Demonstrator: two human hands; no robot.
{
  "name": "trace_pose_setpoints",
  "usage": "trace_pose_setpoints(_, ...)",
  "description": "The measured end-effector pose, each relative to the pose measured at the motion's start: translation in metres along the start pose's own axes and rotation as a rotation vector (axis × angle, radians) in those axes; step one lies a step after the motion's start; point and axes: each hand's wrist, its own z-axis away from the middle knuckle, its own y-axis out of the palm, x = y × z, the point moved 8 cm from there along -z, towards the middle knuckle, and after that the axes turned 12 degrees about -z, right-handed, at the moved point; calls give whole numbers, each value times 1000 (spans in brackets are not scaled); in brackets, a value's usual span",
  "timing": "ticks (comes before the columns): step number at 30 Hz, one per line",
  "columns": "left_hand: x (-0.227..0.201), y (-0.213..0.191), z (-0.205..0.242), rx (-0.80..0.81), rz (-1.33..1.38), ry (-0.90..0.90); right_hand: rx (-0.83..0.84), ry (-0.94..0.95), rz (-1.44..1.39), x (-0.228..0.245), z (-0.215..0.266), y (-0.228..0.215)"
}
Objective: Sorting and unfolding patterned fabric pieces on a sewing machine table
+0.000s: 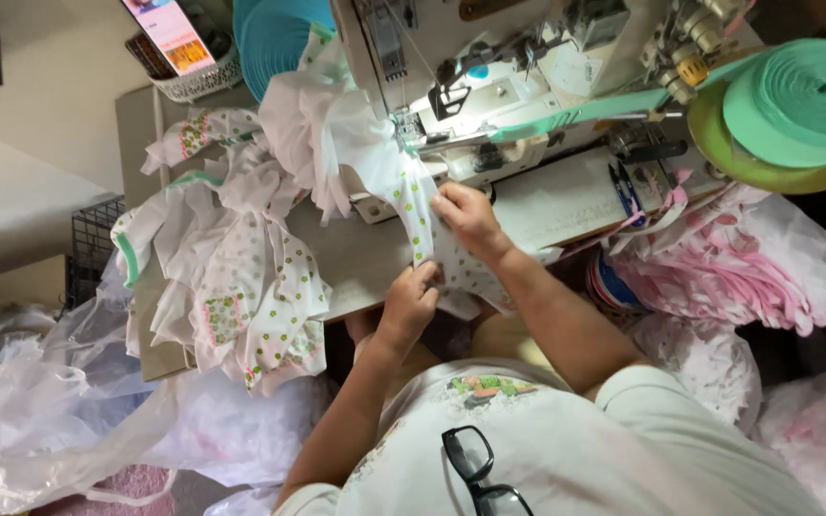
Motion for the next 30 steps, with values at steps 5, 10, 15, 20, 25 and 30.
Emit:
trace_pose_setpoints(5,4,-41,21,-69,88,-35,-17,134,-121,16,43,4)
trace_pose_setpoints(10,-5,-93,17,-202,115,-27,-6,198,-296,-10,61,1)
trace_pose_setpoints(15,-3,-132,-17,-403,-173,123,26,84,-258,16,37,1)
trace_pose_setpoints(20,-20,-175,-70,-667,-572,283,46,-68,-189,15,9,2)
trace_pose_setpoints(25,-11,-183,-156,-741,-791,275,-25,64,-308,4,-10,9)
trace_pose_setpoints(30,-52,-186,-126,-580,-716,142,-9,135,-397,17,-4,4)
